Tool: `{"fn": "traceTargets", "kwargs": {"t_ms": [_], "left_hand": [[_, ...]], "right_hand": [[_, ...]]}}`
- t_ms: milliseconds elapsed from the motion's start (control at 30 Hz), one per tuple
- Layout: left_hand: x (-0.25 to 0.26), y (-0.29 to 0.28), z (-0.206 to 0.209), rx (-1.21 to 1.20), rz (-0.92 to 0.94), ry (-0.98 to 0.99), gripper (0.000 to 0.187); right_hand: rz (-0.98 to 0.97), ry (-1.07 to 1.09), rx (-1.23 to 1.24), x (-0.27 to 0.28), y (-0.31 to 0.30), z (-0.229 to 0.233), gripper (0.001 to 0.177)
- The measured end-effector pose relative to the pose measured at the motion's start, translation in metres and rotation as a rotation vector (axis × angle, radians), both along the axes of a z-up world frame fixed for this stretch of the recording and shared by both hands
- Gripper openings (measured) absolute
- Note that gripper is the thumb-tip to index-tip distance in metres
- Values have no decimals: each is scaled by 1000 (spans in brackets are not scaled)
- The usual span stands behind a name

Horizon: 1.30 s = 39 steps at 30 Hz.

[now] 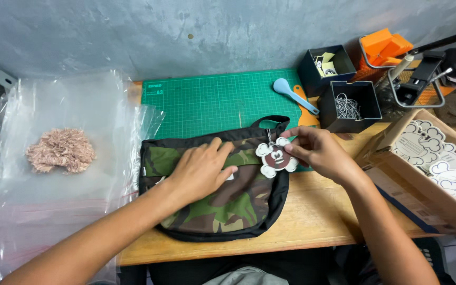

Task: The person attaches a cartoon bear keychain to a camouflage-patterned shoulder bag using a small metal chain. They then place a fluffy hair scrunchie into a clear plastic zip-lock bag and put the bag inside the same bag.

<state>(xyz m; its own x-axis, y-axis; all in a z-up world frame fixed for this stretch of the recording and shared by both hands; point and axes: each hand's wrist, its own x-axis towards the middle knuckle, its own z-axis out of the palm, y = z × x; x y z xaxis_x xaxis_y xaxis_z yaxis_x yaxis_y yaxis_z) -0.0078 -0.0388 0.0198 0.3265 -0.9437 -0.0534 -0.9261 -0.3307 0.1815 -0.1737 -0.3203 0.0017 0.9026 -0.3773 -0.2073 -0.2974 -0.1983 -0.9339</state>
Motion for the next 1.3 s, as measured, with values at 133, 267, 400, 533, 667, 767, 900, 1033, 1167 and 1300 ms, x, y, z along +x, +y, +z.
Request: {"fn": "traceTargets", "kwargs": {"t_ms": [133,267,400,533,667,767,900,1033,1167,1300], "left_hand": [[-10,-6,-46,-71,-53,-218,55],[-2,-17,-46,-158,-25,-476,44],[23,-44,-53,-215,2,-476,36],[31,-64,-32,-91,10,-167,43],[-25,-65,-2,-177,173,-140,58],[-64,-55,-12,-186,182,-101,83],[-70,-44,-44,-340,149,-89,92],[-70,-43,-44,-386,171,-67,93],[-70,-45,-45,-366,179,-27,95],[-70,-46,-28,-272,188,84,90]], "right_hand": [[46,83,-103,9,4,1,33],[45,98,-336,19,-4,-22,30],[-93,20,-354,41,-25,-45,29],[-64,34,-308,39,-19,-14,23],[-26,62,-297,35,-12,0,23],[-33,68,-322,35,-9,-6,26],[-44,52,-444,36,-11,-25,27],[-33,53,-451,33,-6,-23,26],[-64,32,-408,30,-3,-26,26],[-86,-28,-427,28,5,-22,17]]}}
